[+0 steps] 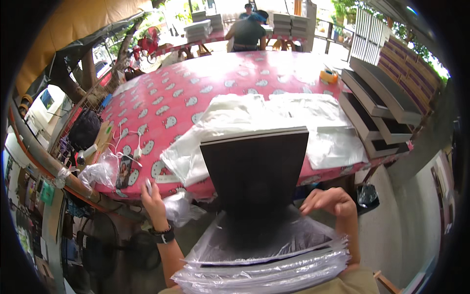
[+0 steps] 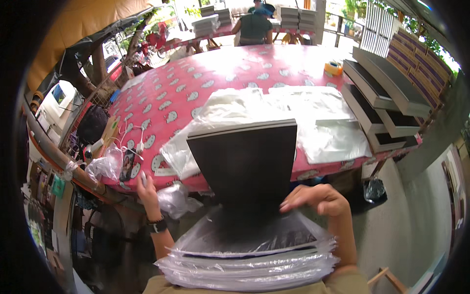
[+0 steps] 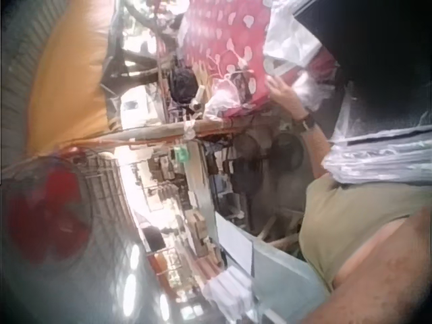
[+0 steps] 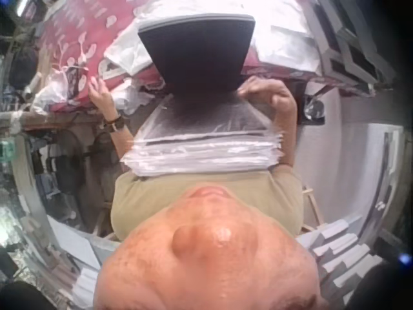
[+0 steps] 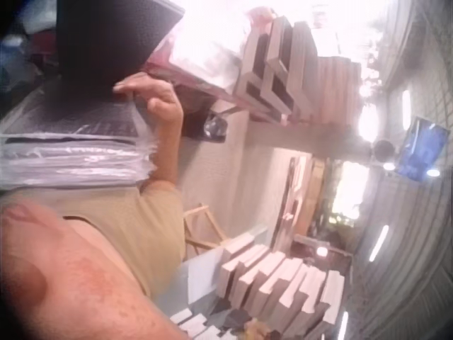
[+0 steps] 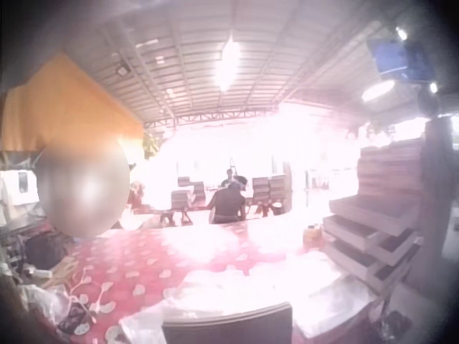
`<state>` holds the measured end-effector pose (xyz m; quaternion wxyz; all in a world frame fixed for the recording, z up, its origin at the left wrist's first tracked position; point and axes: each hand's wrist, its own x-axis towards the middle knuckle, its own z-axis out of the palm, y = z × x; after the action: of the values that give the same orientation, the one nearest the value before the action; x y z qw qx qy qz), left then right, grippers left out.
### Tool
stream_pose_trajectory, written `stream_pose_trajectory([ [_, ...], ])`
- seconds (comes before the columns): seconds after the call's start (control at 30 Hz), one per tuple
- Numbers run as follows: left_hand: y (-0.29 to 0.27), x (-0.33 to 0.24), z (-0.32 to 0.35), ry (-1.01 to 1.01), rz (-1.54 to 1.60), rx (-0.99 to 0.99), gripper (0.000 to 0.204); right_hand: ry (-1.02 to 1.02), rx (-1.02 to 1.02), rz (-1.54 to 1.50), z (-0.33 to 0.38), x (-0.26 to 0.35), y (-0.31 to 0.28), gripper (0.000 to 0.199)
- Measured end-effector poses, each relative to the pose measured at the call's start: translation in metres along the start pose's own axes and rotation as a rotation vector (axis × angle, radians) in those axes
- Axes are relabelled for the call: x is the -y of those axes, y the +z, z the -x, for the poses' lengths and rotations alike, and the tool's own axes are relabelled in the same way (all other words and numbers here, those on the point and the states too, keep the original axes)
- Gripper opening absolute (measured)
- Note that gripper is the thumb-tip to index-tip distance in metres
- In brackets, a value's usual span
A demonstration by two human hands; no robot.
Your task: The person packages items into plastic bags. The person places white folders into clear plastic sleeves, smooths the plastic, and places the sleeved items onto a stack.
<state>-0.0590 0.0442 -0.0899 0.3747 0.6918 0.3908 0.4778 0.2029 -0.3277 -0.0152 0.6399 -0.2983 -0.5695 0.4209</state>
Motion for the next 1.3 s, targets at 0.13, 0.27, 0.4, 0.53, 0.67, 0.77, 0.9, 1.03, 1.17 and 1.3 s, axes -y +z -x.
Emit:
stream_pose_trajectory([
  [0.13,0.031,-0.133,0.011,-0.013,0.638,0.239,0.020,0.490,0.571,0.110,-0.006,-0.075,0.003,0.053],
  [0.27,0.043,-0.187,0.021,-0.018,0.941,0.617,0.026,0.978,0.182,0.546,0.067,-0.221,-0.062,0.051],
  [0.4,0.084,-0.181,0.031,-0.230,1.329,1.000,0.042,0.915,0.206,0.876,-0.005,-0.138,-0.042,0.038],
  [0.53,0.122,-0.178,0.055,-0.281,1.122,1.049,0.053,0.169,-0.470,0.431,-0.068,-0.044,-0.003,0.020],
  [0.67,0.137,-0.161,0.068,-0.199,0.917,0.980,0.055,0.108,-0.514,0.495,-0.089,-0.043,0.025,0.014],
  [0.77,0.137,-0.151,0.073,-0.278,0.800,0.946,0.039,0.207,-0.639,0.361,-0.081,-0.057,0.020,0.011],
  [0.9,0.133,-0.152,0.075,-0.350,0.758,0.815,0.017,0.154,-0.784,0.391,-0.075,-0.061,0.013,0.011],
  [1.03,0.135,-0.143,0.076,-0.300,0.718,0.800,0.017,0.131,-0.799,0.352,-0.081,-0.063,0.023,0.011],
  [1.17,0.136,-0.146,0.080,-0.250,0.729,0.817,0.016,0.175,-0.798,0.402,-0.079,-0.061,0.024,0.013],
  [1.3,0.138,-0.149,0.083,-0.216,0.720,0.797,0.017,0.205,-0.782,0.504,-0.078,-0.062,0.024,0.016],
])
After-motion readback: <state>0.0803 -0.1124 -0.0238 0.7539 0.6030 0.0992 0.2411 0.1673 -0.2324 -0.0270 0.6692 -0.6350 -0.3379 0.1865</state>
